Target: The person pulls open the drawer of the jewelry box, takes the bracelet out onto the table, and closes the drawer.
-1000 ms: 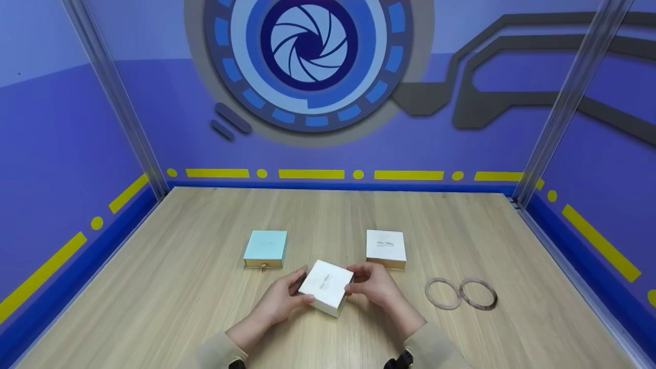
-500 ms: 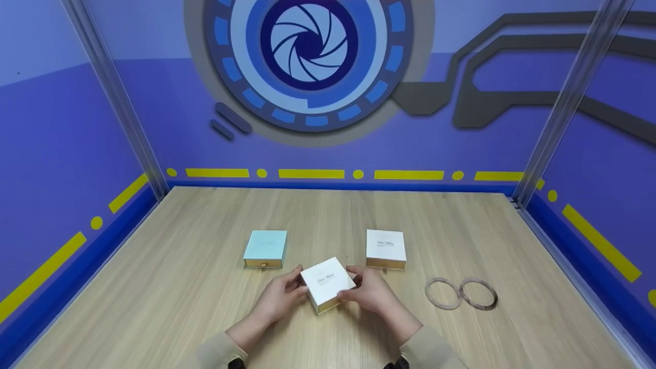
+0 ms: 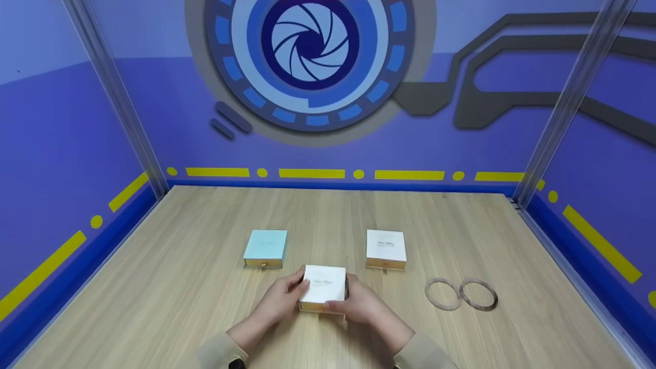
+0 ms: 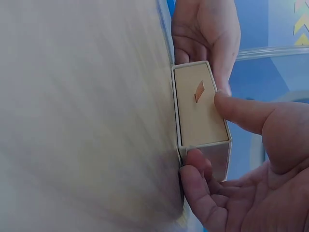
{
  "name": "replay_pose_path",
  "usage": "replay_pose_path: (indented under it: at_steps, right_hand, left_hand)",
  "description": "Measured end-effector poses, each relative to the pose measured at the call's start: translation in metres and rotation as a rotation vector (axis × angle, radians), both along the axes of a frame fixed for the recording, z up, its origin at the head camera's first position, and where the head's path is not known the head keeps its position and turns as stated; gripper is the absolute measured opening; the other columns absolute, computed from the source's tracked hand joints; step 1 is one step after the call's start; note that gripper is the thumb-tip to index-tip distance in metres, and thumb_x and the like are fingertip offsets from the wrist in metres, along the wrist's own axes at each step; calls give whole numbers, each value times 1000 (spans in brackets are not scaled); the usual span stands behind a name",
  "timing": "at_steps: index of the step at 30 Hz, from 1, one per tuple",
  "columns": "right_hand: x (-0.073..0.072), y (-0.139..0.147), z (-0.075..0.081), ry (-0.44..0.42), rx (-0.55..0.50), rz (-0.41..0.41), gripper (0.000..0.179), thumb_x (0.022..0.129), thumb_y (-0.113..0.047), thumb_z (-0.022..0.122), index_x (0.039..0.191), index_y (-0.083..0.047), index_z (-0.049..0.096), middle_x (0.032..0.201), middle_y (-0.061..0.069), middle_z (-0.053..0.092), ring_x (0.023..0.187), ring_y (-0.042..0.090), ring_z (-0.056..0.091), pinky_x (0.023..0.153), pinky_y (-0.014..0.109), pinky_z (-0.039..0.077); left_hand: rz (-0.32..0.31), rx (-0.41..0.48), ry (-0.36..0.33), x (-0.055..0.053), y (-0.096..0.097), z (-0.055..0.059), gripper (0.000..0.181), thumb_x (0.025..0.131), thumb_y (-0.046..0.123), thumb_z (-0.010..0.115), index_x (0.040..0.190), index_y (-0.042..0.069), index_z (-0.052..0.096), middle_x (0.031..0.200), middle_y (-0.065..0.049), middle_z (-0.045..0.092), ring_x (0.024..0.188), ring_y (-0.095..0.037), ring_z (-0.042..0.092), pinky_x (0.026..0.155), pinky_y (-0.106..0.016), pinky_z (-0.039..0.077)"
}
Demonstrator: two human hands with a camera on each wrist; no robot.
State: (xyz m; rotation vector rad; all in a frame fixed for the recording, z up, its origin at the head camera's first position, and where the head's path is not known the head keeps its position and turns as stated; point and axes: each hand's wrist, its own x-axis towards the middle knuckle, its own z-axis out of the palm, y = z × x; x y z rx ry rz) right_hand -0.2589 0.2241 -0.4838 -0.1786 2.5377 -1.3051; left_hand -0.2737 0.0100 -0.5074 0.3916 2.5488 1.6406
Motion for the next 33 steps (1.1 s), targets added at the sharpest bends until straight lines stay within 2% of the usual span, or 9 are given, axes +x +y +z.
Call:
replay_pose_path:
  at_steps: [3, 7, 10, 12, 14, 17, 22, 26, 33]
  right_hand:
    - [0, -1, 0, 1, 8, -16, 91, 91, -31, 80, 152, 15, 29, 92, 10, 63, 68, 17, 59, 59, 28, 50]
    - [0, -3, -1, 16, 39, -76, 69, 99, -27, 70, 150, 10, 41, 88, 8, 62, 70, 17, 59, 61, 31, 49]
    - [0, -7, 0, 65, 56, -112, 51, 101, -16, 66, 143, 9, 51, 101, 10, 68, 85, 19, 61, 75, 39, 56]
    - [0, -10, 0, 92, 44, -127, 46, 100, -9, 64, 141, 10, 54, 116, 17, 70, 101, 23, 64, 92, 47, 57]
    - [1, -13, 0, 115, 10, -143, 46, 100, -4, 63, 142, 12, 52, 131, 22, 66, 116, 27, 62, 107, 54, 51]
    - [4, -19, -1, 122, -46, -173, 50, 100, 0, 59, 146, 14, 45, 142, 30, 58, 130, 36, 58, 114, 59, 44]
    - [4, -23, -4, 132, -82, -190, 54, 100, 2, 56, 149, 16, 38, 148, 35, 50, 139, 44, 51, 117, 62, 38]
    - [-1, -23, -5, 127, -106, -184, 55, 100, 3, 55, 150, 15, 37, 149, 34, 50, 141, 45, 49, 118, 61, 37]
    - [-23, -23, -7, 92, -134, -206, 58, 101, -1, 55, 152, 15, 34, 152, 35, 45, 144, 47, 43, 121, 62, 32]
  left_hand:
    - [-25, -10, -13, 1, 0, 1, 62, 105, 20, 61, 153, -10, 37, 159, -27, 40, 149, -41, 40, 121, -51, 37]
    - [-43, -10, -23, 2, -1, 2, 63, 104, 17, 61, 154, -11, 34, 161, -28, 37, 150, -41, 37, 122, -52, 35]
    - [-41, -4, -31, 2, -1, 3, 63, 104, 16, 61, 154, -11, 33, 161, -28, 36, 151, -42, 36, 122, -53, 34]
    - [-35, -6, -43, 3, 0, 3, 63, 104, 17, 61, 154, -10, 33, 161, -26, 37, 151, -41, 36, 122, -53, 34]
    - [-29, -13, -51, 3, 0, 4, 63, 104, 17, 61, 155, -9, 33, 161, -25, 37, 151, -41, 36, 122, -53, 34]
    - [-23, -20, -58, 3, 2, 4, 63, 104, 17, 61, 155, -9, 33, 162, -24, 38, 151, -40, 36, 122, -53, 34]
    - [-22, -22, -28, 2, 1, 4, 62, 105, 15, 59, 154, -11, 33, 160, -26, 39, 150, -40, 38, 121, -53, 35]
    - [-14, -44, 11, -1, 1, 3, 61, 105, 14, 59, 153, -13, 34, 157, -29, 42, 148, -42, 41, 120, -53, 37]
    - [-12, -54, 24, -21, 1, 4, 60, 106, 13, 56, 153, -14, 32, 158, -31, 39, 148, -44, 40, 121, -54, 35]
